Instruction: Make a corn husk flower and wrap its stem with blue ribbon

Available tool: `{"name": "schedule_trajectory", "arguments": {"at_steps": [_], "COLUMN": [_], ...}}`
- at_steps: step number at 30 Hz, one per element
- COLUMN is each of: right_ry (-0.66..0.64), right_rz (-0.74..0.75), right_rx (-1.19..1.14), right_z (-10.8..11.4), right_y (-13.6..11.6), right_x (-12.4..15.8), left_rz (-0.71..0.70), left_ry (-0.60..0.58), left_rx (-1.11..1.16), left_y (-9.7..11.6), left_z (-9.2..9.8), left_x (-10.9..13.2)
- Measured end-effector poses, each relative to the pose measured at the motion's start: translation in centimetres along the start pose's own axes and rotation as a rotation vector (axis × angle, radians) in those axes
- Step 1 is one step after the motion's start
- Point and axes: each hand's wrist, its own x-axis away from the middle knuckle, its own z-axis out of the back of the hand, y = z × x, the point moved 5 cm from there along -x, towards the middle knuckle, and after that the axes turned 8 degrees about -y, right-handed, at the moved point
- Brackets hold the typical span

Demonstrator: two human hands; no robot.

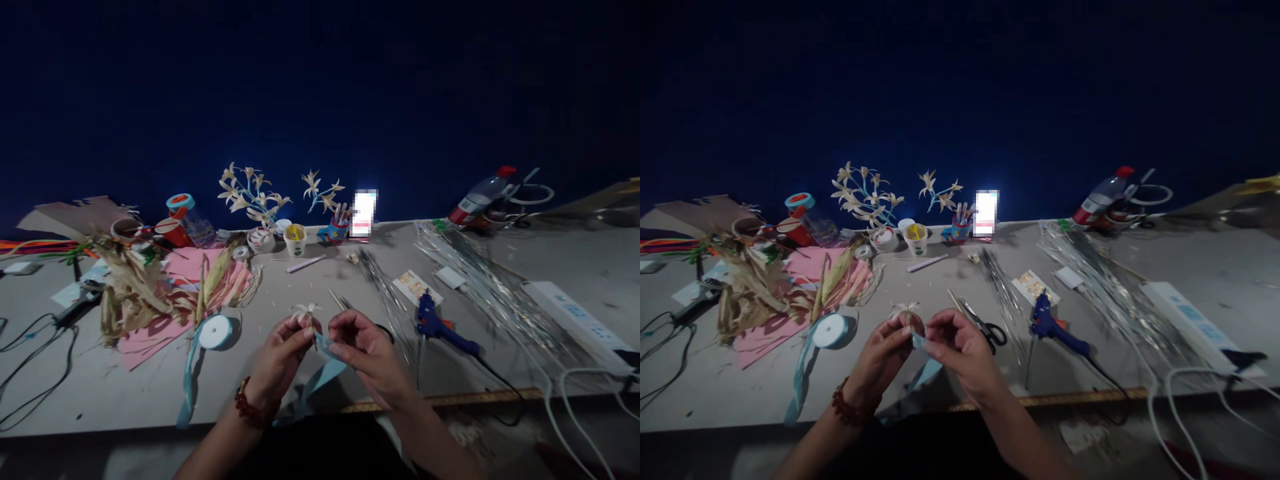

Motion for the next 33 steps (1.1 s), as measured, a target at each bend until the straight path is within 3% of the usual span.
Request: {"name": "schedule_trajectory", "arguments": {"at_steps": [6,14,23,33], "right_ry": [-0.003,-0.041,-0.038,-0.05], "right_rz": [0.09,0.113,0.12,0.06], "right_rx": [0.183,0.428,0.342,0.208], "right_z": [-0.3,-0.3,-0.8,-1.1], "right_y": [-1.4,-1.0,-2.4,-1.6], "right_x": [-0.3,-0.4,-1.0,-1.9], "left_rz": [0.001,0.004,0.008,0.027], "left_ry": [-0.03,-0.009,-0.026,-0.055], "left_rx": [0.006,0.014,-0.004,0.001], "left_y": [0.2,0.3,0.3,0.2], "left_z": [-0.4,-0.4,-0.5,-0.5], "left_x": [0.1,0.2,0.1,0.3]}}
